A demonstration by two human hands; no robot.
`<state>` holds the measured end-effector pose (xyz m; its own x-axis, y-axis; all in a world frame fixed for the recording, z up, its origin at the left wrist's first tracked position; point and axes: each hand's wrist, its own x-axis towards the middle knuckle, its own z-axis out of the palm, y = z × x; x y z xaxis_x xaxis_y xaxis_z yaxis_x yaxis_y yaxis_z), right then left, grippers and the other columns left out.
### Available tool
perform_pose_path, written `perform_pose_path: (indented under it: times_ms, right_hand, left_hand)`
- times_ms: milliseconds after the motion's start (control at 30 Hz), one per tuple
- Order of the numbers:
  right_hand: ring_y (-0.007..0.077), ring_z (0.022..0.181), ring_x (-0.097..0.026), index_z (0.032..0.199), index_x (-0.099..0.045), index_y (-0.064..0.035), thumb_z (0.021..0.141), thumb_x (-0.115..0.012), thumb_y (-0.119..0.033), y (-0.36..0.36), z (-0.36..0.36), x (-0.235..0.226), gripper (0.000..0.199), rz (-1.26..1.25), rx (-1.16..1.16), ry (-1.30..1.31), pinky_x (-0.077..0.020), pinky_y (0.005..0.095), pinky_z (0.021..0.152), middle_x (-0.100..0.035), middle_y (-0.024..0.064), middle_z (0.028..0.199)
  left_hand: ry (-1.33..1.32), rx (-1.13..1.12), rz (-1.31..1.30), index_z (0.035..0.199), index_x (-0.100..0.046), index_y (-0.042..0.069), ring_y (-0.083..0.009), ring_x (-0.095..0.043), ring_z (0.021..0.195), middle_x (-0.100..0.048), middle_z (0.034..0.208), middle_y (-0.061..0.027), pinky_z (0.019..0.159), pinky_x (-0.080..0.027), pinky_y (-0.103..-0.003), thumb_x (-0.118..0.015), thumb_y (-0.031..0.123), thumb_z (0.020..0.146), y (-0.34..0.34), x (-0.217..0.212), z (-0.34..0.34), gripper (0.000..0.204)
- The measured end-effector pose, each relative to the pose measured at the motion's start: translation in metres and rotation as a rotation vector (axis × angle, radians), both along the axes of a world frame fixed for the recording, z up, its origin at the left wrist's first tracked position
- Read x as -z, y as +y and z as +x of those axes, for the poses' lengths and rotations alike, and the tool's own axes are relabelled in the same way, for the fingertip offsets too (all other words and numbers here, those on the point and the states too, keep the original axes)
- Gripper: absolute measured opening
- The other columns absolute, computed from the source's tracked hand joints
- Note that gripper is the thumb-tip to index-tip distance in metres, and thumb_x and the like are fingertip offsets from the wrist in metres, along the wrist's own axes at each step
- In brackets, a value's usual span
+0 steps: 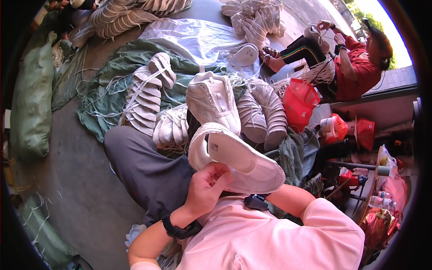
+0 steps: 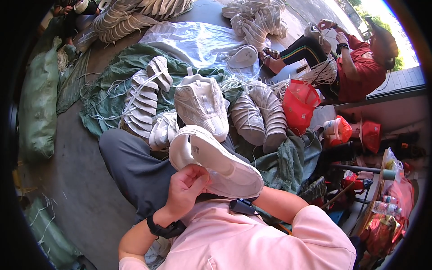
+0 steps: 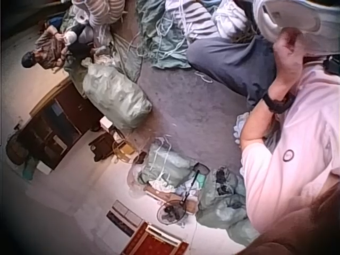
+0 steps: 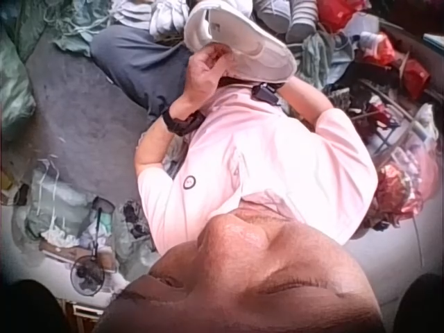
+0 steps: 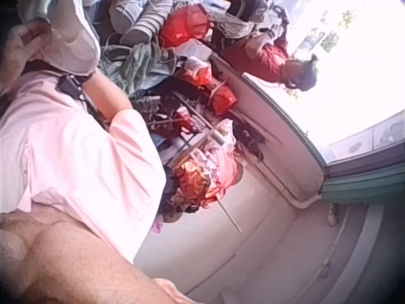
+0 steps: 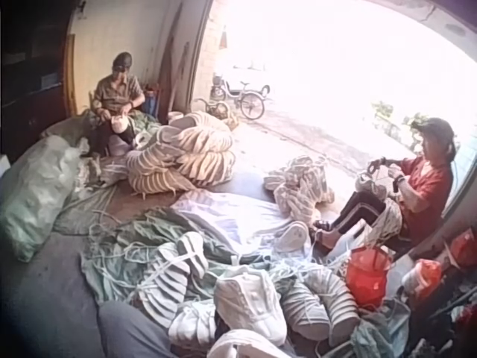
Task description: The recorder is assembling and lacing components for white athletic shoes in a workshop setting.
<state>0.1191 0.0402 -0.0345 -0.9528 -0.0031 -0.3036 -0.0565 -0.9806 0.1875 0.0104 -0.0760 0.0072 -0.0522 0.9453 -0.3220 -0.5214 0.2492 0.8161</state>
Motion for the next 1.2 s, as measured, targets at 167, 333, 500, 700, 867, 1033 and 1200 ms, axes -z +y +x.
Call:
perform_pose_path:
  times_ms: [167,333,500,700,867,1033,1200]
  right_hand:
    - [0.0415,0.11,-0.054,0.144,-0.026,-0.0038,0.098,-0.04,-0.047,-0.015,0.027,-0.009,0.065,0.014,0.003,0.009,-0.0502,0.0464,0.089,-0.039,0.0303,0.135]
    - [0.0413,0.11,-0.054,0.144,-0.027,-0.0038,0.098,-0.04,-0.047,-0.013,0.016,-0.007,0.065,0.022,0.002,0.021,-0.0503,0.0463,0.088,-0.039,0.03,0.135]
    - [0.041,0.11,-0.054,0.144,-0.027,-0.0039,0.098,-0.04,-0.046,-0.014,0.014,-0.008,0.064,0.034,0.004,0.026,-0.0504,0.0461,0.088,-0.039,0.0297,0.135]
    - [0.0408,0.11,-0.054,0.144,-0.027,-0.0039,0.098,-0.041,-0.046,-0.012,0.007,-0.007,0.064,0.048,0.006,0.029,-0.0505,0.0459,0.088,-0.039,0.0293,0.135]
    - [0.0405,0.11,-0.054,0.144,-0.027,-0.004,0.098,-0.041,-0.046,-0.013,0.007,-0.008,0.064,0.062,0.009,0.028,-0.0506,0.0457,0.088,-0.039,0.029,0.135]
    - [0.0403,0.11,-0.054,0.144,-0.027,-0.004,0.098,-0.041,-0.046,-0.013,0.007,-0.008,0.064,0.075,0.012,0.03,-0.0508,0.0455,0.088,-0.04,0.0286,0.135]
    - [0.04,0.11,-0.054,0.144,-0.027,-0.004,0.098,-0.042,-0.046,-0.014,0.038,-0.017,0.064,0.087,0.012,0.03,-0.0509,0.0454,0.088,-0.04,0.0283,0.135]
  left_hand:
    - [-0.261,-0.019,0.008,0.098,-0.057,-0.002,-0.0127,-0.055,0.071,-0.061,0.085,-0.0082,0.071,-0.051,-0.029,-0.054,0.011,0.095,-0.007,-0.001,-0.016,0.013]
    - [-0.429,-0.066,0.057,0.101,-0.057,-0.002,-0.011,-0.056,0.074,-0.062,0.087,-0.0068,0.071,-0.048,-0.024,-0.053,0.011,0.096,-0.01,-0.002,-0.021,0.014]
    - [-0.49,-0.084,0.053,0.104,-0.057,-0.002,-0.0132,-0.058,0.075,-0.063,0.089,-0.0087,0.073,-0.049,-0.026,-0.051,0.013,0.097,-0.012,-0.003,-0.023,0.018]
    - [-0.491,-0.089,0.04,0.108,-0.057,-0.003,-0.0137,-0.059,0.077,-0.063,0.089,-0.0091,0.074,-0.049,-0.026,-0.049,0.015,0.098,-0.015,0.0,-0.024,0.022]
    - [-0.496,-0.093,0.023,0.109,-0.057,-0.004,-0.0133,-0.058,0.077,-0.063,0.089,-0.009,0.074,-0.049,-0.026,-0.049,0.015,0.098,-0.016,0.001,-0.025,0.024]
    - [-0.476,-0.108,0.023,0.109,-0.058,-0.004,-0.0127,-0.058,0.076,-0.063,0.089,-0.0089,0.073,-0.049,-0.026,-0.05,0.014,0.098,-0.017,0.002,-0.026,0.022]
    - [-0.285,-0.266,-0.019,0.099,-0.057,0.0,-0.0127,-0.055,0.068,-0.059,0.081,-0.007,0.063,-0.047,-0.025,-0.05,0.015,0.097,-0.024,-0.007,-0.042,0.016]
